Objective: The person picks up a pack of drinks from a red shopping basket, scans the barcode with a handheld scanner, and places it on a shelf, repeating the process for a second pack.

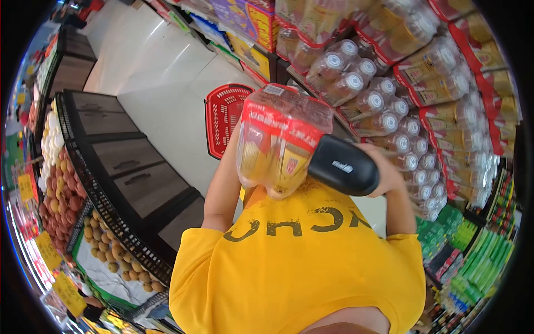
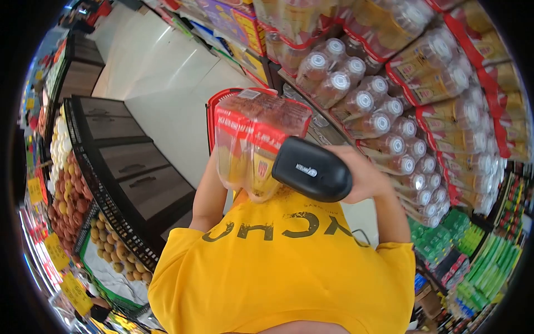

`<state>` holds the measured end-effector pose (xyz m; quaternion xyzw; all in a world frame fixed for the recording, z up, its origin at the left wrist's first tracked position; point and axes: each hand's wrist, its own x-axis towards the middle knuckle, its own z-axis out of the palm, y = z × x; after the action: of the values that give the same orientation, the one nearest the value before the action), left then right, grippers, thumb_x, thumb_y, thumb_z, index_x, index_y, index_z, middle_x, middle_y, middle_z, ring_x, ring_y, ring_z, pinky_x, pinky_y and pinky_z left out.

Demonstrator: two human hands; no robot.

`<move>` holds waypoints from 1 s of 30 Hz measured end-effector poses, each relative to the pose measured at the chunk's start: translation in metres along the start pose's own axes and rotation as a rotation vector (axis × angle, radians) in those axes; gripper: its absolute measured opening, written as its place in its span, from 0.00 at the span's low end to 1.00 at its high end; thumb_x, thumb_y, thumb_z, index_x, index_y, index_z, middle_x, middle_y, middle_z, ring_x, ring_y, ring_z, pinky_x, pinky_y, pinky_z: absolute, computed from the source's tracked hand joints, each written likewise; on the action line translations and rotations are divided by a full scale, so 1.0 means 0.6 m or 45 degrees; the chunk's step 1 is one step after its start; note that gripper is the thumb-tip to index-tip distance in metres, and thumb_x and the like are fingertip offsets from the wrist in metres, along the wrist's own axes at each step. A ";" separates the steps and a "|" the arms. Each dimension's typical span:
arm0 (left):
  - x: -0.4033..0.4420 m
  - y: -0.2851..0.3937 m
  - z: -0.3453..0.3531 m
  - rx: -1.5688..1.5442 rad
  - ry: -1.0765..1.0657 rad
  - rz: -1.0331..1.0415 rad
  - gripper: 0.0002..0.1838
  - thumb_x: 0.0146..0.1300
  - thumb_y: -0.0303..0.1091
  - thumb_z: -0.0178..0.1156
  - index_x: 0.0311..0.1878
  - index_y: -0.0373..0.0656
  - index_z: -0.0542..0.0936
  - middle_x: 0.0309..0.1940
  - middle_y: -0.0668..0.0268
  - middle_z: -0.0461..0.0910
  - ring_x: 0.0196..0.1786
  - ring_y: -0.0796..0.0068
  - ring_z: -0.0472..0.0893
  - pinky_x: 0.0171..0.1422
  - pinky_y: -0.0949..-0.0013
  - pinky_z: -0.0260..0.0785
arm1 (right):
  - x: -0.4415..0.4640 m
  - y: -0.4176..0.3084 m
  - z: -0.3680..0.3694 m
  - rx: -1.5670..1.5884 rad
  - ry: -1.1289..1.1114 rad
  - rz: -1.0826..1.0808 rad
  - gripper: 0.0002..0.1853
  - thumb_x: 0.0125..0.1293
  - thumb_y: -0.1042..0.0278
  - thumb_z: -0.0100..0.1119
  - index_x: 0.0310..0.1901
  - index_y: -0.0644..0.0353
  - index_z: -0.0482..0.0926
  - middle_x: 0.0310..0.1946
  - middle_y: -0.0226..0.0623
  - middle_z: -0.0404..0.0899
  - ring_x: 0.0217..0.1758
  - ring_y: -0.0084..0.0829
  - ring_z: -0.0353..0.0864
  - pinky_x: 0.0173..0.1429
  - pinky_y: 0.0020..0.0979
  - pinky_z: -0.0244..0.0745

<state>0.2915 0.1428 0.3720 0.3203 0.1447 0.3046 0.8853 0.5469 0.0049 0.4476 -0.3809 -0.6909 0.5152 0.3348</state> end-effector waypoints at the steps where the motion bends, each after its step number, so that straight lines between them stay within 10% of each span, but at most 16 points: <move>1: -0.005 -0.006 -0.009 -0.027 0.043 0.007 0.37 0.55 0.50 0.66 0.60 0.31 0.71 0.53 0.60 0.78 0.54 0.72 0.78 0.61 0.66 0.69 | 0.016 0.012 0.021 0.029 -0.038 -0.028 0.37 0.45 0.63 0.71 0.57 0.69 0.69 0.53 0.50 0.75 0.55 0.44 0.76 0.61 0.36 0.67; 12: -0.062 -0.058 -0.088 -0.193 0.338 0.064 0.34 0.59 0.51 0.62 0.59 0.31 0.72 0.53 0.59 0.78 0.55 0.71 0.78 0.61 0.65 0.69 | 0.100 0.044 0.135 0.095 -0.355 0.189 0.27 0.45 0.74 0.68 0.50 0.68 0.74 0.43 0.48 0.78 0.46 0.44 0.79 0.54 0.34 0.70; 17: -0.088 -0.064 -0.121 -0.222 0.406 0.068 0.33 0.61 0.52 0.61 0.59 0.32 0.72 0.53 0.59 0.78 0.55 0.70 0.78 0.61 0.64 0.69 | 0.115 0.063 0.168 0.334 -0.106 0.409 0.24 0.54 0.74 0.70 0.53 0.64 0.74 0.44 0.34 0.81 0.48 0.20 0.75 0.55 0.26 0.69; 24: -0.152 -0.113 -0.173 -0.238 0.515 -0.024 0.32 0.63 0.52 0.58 0.59 0.32 0.73 0.53 0.58 0.78 0.55 0.70 0.78 0.61 0.64 0.70 | 0.167 0.079 0.195 0.503 0.022 0.661 0.20 0.56 0.75 0.67 0.51 0.60 0.75 0.26 0.27 0.77 0.15 0.14 0.67 0.19 0.21 0.59; 30: -0.222 -0.132 -0.195 -0.180 0.871 -0.032 0.29 0.68 0.54 0.50 0.57 0.35 0.74 0.52 0.60 0.78 0.53 0.71 0.79 0.59 0.66 0.69 | 0.222 0.066 0.210 0.527 0.021 0.719 0.11 0.55 0.74 0.66 0.37 0.62 0.74 0.22 0.30 0.74 0.13 0.18 0.68 0.18 0.23 0.60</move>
<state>0.1712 0.0668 0.2401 0.1357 0.4157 0.3926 0.8091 0.3816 0.0702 0.3879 -0.4852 -0.4366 0.7135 0.2546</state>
